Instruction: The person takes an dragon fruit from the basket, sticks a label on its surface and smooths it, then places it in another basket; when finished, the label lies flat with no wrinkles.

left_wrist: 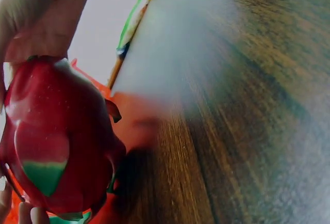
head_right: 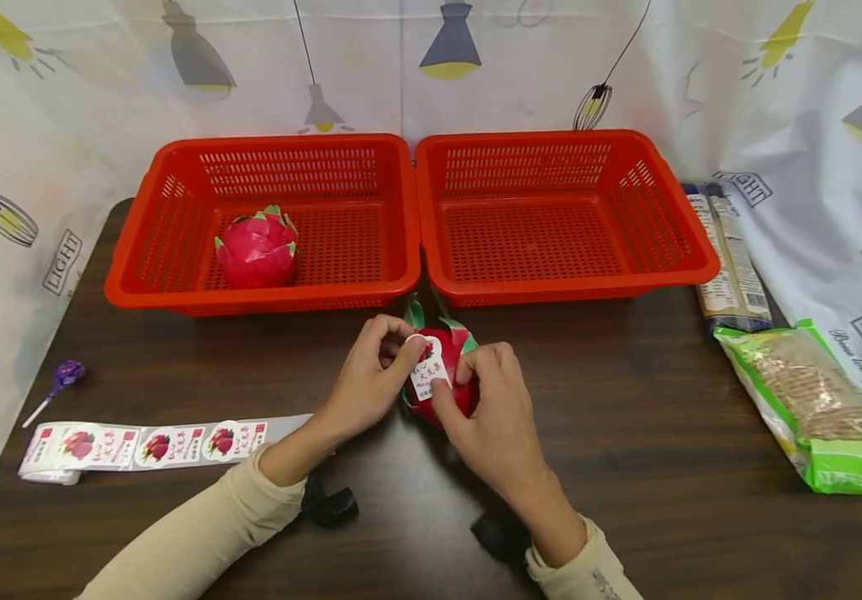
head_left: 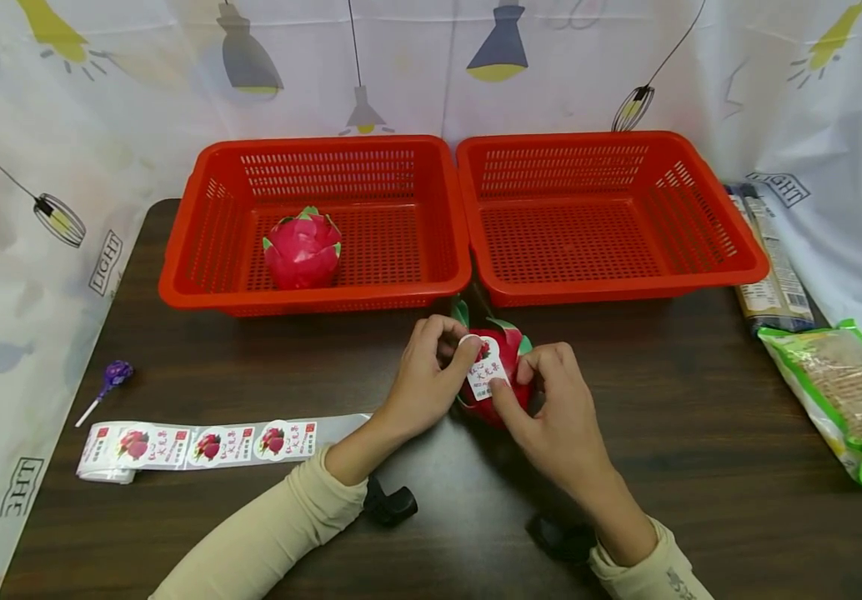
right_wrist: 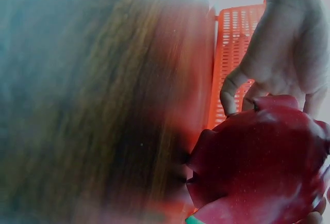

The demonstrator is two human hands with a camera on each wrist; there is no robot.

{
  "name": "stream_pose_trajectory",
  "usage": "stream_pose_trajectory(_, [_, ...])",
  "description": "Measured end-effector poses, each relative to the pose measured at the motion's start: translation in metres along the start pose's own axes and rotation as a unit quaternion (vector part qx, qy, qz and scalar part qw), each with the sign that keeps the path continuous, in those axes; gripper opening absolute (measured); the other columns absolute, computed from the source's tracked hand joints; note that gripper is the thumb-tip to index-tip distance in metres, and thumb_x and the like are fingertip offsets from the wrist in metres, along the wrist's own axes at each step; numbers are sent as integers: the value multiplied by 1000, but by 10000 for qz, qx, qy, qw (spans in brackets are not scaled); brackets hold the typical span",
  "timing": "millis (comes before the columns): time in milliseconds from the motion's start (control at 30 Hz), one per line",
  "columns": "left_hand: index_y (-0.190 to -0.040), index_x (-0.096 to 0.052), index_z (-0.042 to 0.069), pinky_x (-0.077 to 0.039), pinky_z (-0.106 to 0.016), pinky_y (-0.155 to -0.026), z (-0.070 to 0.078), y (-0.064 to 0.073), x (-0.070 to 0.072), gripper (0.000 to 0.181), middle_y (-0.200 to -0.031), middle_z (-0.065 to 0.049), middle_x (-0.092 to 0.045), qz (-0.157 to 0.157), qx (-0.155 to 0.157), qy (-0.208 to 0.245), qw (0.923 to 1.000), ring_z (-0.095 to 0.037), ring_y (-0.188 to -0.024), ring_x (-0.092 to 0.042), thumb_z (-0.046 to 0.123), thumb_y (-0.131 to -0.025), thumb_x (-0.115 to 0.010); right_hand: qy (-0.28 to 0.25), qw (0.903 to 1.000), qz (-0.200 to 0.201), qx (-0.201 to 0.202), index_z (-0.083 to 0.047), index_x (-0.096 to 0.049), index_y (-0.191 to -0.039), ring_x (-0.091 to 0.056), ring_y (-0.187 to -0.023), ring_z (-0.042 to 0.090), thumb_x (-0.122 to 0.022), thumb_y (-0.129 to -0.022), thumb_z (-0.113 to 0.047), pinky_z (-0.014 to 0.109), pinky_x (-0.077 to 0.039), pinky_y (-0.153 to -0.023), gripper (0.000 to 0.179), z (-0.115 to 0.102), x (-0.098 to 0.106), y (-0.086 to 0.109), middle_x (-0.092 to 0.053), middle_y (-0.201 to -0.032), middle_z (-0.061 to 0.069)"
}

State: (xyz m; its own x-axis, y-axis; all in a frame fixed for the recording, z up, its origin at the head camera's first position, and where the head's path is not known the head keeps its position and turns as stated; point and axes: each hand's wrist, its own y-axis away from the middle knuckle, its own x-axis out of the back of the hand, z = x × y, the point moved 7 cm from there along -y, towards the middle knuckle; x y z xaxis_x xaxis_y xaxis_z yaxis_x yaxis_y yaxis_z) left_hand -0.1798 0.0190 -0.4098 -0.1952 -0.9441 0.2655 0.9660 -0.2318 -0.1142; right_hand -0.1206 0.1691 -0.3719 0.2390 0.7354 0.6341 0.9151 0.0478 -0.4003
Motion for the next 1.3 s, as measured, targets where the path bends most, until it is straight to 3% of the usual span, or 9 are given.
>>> stream_pose_trajectory(367, [-114,-58,3,-44,-21,-71,-4,-2,0,19,-104,-14,-63,268,-68,235,9993,-14,-81,-57,19,-104,-55,-554,9983,90,184,-6,-52,-88,-45,-78,11,-75,-83,0,20,-41,-65,24,-4,4,4,-49,-93,4])
stream_pose_trajectory(533, [-127,-56,4,-53,-33,-89,-6,9,3,34,-120,-16,-63,440,521,473,9966,-23,-104,-64,29,-104,-57,-545,9985,49,55,-7,-54,-90,-46,-78,10,-76,-83,-1,19,-44,-65,24,-2,5,5,-51,-95,3])
stream_pose_trajectory(667, [-153,-34,4,-41,-51,-115,-8,29,-6,79,-151,-16,-45,-102,1364,934,9862,-30,-140,-46,50,-96,-64,-702,9972,154,199,-5,-55,-93,-48,-77,12,-72,-84,2,18,-44,-67,20,-2,6,6,-52,-95,4])
stream_pose_trajectory(733, [-158,-24,7,-38,-50,-118,-7,36,-15,95,-155,-14,-41,-459,1570,1244,9787,-29,-143,-42,54,-90,-70,-846,9957,224,305,-3,-56,-95,-50,-78,12,-68,-85,5,17,-45,-69,18,-3,7,6,-54,-95,5])
stream_pose_trajectory(833, [-157,-24,13,-45,-40,-110,-3,39,-28,99,-148,-8,-47,-707,1521,1687,9713,-22,-132,-50,54,-84,-78,-1047,9938,237,304,1,-55,-98,-50,-79,9,-62,-86,9,17,-45,-70,16,-2,7,7,-54,-95,6])
stream_pose_trajectory(933, [-148,-32,16,-55,-31,-92,1,35,-40,91,-133,-7,-55,-676,1315,2116,9661,-18,-113,-59,48,-81,-84,-1189,9928,116,29,1,-52,-99,-49,-79,8,-56,-88,11,18,-44,-68,16,4,10,10,-53,-94,7])
stream_pose_trajectory(1033, [-145,-34,15,-56,-28,-84,0,34,-43,92,-129,-7,-56,-496,1340,2073,9678,-17,-107,-59,51,-78,-86,-1406,9891,-80,-425,0,-49,-101,-48,-80,9,-52,-91,11,20,-43,-68,15,13,12,13,-52,-96,6])
stream_pose_trajectory(1200, [-148,-35,13,-50,-32,-96,-2,34,-41,94,-134,-9,-54,-230,1520,1681,9737,-20,-117,-55,50,-78,-86,-1829,9747,45,-1281,3,-48,-103,-52,-82,8,-48,-94,11,19,-45,-71,12,40,38,9,-52,-96,3])
stream_pose_trajectory(1300, [-150,-36,13,-49,-35,-101,-2,33,-41,89,-136,-9,-55,-166,1669,1580,9731,-23,-122,-55,43,-81,-84,-2280,9499,617,-2046,-1,-51,-104,-56,-78,10,-47,-96,9,20,-47,-70,13,75,75,0,-56,-89,-1])
